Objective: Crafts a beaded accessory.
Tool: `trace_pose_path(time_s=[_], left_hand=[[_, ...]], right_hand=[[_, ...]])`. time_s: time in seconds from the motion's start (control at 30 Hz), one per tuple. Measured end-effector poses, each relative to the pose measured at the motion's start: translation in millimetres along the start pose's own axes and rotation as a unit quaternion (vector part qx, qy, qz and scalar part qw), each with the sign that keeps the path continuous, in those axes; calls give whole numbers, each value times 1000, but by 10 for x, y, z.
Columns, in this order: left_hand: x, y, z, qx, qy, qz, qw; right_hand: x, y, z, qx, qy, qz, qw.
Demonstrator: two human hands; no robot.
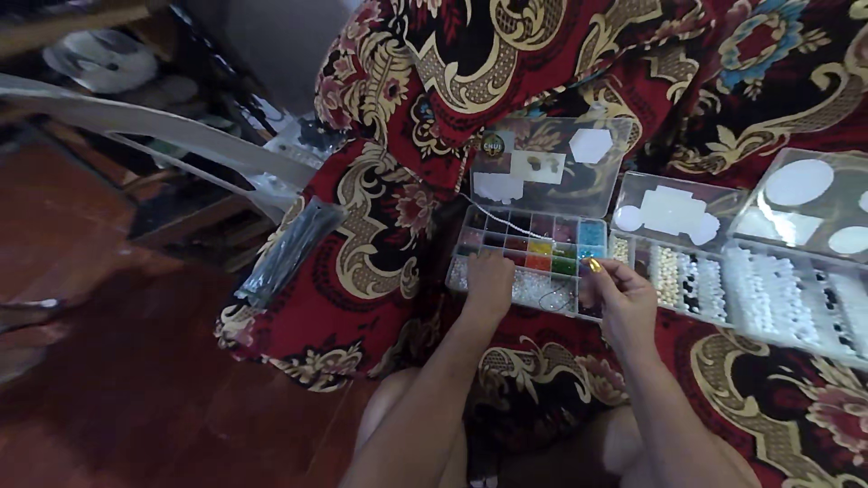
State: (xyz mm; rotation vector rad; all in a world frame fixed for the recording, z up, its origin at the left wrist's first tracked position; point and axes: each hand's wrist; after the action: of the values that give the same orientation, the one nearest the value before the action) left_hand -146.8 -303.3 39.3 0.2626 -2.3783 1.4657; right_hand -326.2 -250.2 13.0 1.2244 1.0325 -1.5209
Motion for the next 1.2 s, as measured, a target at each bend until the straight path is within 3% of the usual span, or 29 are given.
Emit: trace_pose_path(time_s=[0.17,0.3,0.37,0.43,0.5,0.53,0.67,0.77,1.2], left_hand=[[29,-32,-30,4,-4,-23,1000],[-21,-115,-115,51,22,-191,980],[-75,-60,-118,80,72,-374,921],[-46,-2,-119,52,93,-575,812],[19,20,-140,0,58,-706,705],[39,29,-145,-22,34,-741,670],[28,110,-120,-98,-14,-797,596],[15,139,-113,-129,-19,-808,575],[32,166,-92,-171,-14,-789,589]], right_hand=[[-24,24,-32,-6,13,-10,1000],[-28,65,-59,-6,24,-6,1000],[-26,92,-80,-8,23,1,1000],[-31,128,-103,-10,10,-1,1000],[-33,153,-133,-13,-15,-23,1000],[-28,165,-147,-13,-27,-32,999],[9,210,-181,-20,-44,-42,998],[12,236,-202,-24,-38,-52,998],[21,227,-203,-40,-47,-59,996]])
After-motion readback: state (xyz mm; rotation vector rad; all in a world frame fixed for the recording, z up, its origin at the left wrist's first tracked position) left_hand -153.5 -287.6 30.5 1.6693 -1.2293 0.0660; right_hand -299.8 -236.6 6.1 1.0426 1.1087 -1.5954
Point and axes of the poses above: each hand's wrist, its own z-axis towards the middle knuckle, its own y-axis out of the palm, x = y × z, and after that the axes turned 14 degrees about -z, right-handed
